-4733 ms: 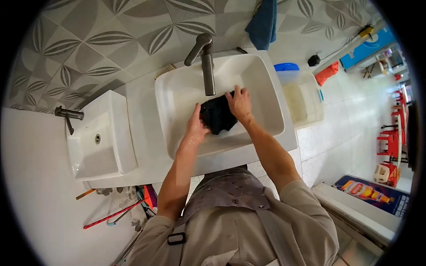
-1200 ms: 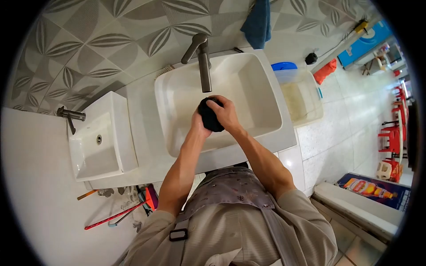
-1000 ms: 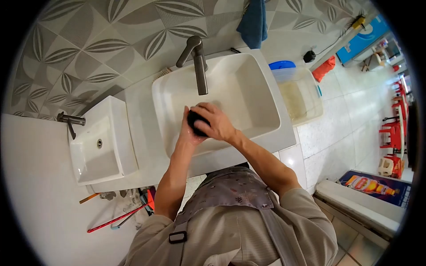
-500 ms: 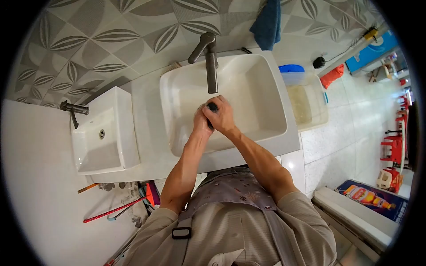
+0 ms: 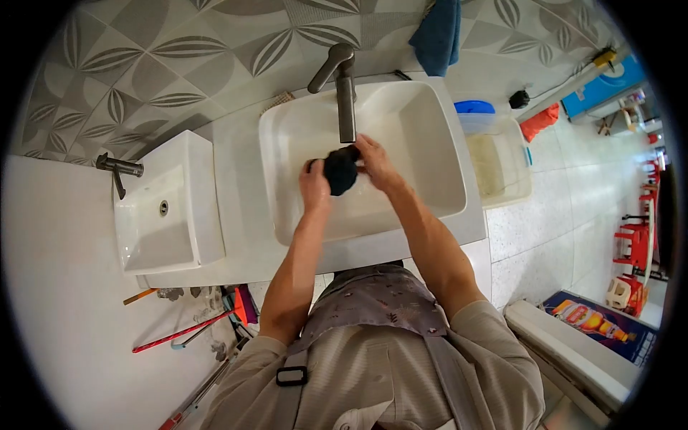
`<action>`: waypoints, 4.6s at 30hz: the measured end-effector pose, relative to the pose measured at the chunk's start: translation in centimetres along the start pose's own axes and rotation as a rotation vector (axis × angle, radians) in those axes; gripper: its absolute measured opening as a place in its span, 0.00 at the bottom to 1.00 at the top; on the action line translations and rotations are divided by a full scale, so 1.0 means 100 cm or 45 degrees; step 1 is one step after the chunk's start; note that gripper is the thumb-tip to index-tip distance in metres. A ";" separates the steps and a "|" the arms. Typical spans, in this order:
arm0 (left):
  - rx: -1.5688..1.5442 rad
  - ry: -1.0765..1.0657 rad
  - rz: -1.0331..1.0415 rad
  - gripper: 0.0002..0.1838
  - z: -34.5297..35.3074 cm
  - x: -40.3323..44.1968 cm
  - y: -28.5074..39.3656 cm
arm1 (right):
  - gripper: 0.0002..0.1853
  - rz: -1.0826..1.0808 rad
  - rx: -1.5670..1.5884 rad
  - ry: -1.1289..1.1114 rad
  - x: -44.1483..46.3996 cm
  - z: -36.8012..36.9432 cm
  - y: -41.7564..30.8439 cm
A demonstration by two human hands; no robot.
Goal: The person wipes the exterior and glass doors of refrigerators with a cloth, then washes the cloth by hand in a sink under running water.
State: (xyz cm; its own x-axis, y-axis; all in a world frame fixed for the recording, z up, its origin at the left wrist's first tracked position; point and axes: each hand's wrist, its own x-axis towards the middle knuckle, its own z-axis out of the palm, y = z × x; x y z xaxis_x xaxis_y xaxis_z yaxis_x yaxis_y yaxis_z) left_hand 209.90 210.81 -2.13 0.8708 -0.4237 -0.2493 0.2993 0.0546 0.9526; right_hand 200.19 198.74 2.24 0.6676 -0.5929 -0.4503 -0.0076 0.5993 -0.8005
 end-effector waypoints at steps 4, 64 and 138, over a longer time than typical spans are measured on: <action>-0.360 0.121 -0.147 0.17 -0.033 0.017 0.049 | 0.16 -0.289 -0.918 0.226 0.024 -0.053 0.010; 0.290 -1.367 0.393 0.36 0.262 -0.308 -0.033 | 0.22 -0.442 0.188 0.610 -0.322 -0.322 -0.052; -0.837 -1.275 -1.155 0.31 1.667 -0.305 -0.316 | 0.32 -0.347 0.747 -0.089 0.005 -1.578 -0.811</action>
State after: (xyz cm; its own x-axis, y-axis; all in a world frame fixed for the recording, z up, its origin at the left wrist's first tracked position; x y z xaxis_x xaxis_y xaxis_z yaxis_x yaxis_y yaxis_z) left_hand 108.88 71.32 4.43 -0.2394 -0.9463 -0.2172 0.9294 -0.2880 0.2306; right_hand 83.66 65.03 4.55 0.6350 -0.7408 -0.2191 0.5634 0.6381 -0.5248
